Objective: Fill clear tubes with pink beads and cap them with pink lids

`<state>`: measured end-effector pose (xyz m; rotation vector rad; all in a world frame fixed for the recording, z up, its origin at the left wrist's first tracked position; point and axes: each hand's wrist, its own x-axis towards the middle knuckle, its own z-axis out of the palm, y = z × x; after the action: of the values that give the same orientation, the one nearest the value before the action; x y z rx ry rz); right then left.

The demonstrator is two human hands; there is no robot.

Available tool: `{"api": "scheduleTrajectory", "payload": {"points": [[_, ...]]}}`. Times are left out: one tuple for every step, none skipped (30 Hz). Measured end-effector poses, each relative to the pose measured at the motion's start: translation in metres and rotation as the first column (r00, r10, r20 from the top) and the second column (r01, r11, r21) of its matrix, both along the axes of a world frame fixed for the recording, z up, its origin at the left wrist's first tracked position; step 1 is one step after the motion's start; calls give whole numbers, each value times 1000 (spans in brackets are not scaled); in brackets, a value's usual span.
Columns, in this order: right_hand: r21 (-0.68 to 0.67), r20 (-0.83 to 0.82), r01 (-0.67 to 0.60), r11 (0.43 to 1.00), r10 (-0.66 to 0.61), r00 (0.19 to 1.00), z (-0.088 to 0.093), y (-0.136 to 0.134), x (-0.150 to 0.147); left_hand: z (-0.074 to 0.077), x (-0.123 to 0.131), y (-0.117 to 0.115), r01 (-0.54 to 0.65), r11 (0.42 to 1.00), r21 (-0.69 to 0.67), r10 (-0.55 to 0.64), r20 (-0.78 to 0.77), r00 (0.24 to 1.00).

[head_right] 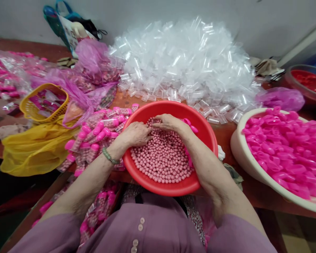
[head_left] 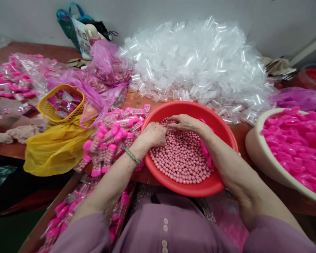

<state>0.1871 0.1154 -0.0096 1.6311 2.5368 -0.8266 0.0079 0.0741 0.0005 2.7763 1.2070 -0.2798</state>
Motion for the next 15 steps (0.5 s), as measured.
{"api": "scheduleTrajectory", "payload": {"points": [[-39, -7, -23, 999, 23, 1000, 0, 1, 2, 2, 0, 1, -7, 1000, -24, 6, -15, 1000], [-72, -3, -33, 997, 33, 999, 0, 1, 3, 4, 0, 1, -11, 999, -48, 10, -25, 1000], [-92, 8, -28, 995, 29, 1000, 1, 1, 3, 5, 0, 2, -13, 997, -71, 11, -30, 999], [-98, 15, -10, 995, 12, 1000, 2, 0, 4, 6, 0, 2, -13, 996, -89, 10, -30, 1000], [-100, 6, 17, 995, -16, 1000, 3, 0, 3, 7, 0, 2, -10, 995, -102, 8, -23, 1000], [-106, -22, 48, 993, -51, 998, 4, -1, 3, 7, 0, 2, -5, 994, -108, 4, -14, 1000], [-114, -66, 86, 990, -94, 993, 5, -1, 2, 7, -1, 3, -3, 994, -112, 2, -6, 1000], [-118, -116, 131, 984, -144, 983, 5, -1, 2, 7, -1, 3, -3, 994, -112, 3, -2, 1000], [-108, -163, 187, 976, -203, 965, 5, -1, 2, 7, -1, 3, -5, 994, -112, 5, 0, 1000], [-76, -192, 255, 964, -265, 945, 4, 0, 1, 6, -1, 3, -6, 994, -113, 7, 3, 1000], [-26, -202, 322, 946, -321, 926, 2, 0, 1, 6, -1, 3, -9, 993, -114, 9, 5, 1000], [27, -198, 375, 927, -362, 911, 0, 1, 0, 5, -1, 4, -8, 993, -115, 10, 12, 1000], [65, -181, 405, 912, -388, 904, -3, 2, -1, 5, -1, 4, -9, 993, -114, 12, 22, 1000], [77, -156, 408, 910, -393, 906, -5, 2, -3, 5, -1, 4, -10, 993, -114, 14, 34, 999], [62, -131, 386, 920, -376, 917, -8, 1, -5, 5, -1, 5, -9, 993, -115, 14, 45, 999]]}}
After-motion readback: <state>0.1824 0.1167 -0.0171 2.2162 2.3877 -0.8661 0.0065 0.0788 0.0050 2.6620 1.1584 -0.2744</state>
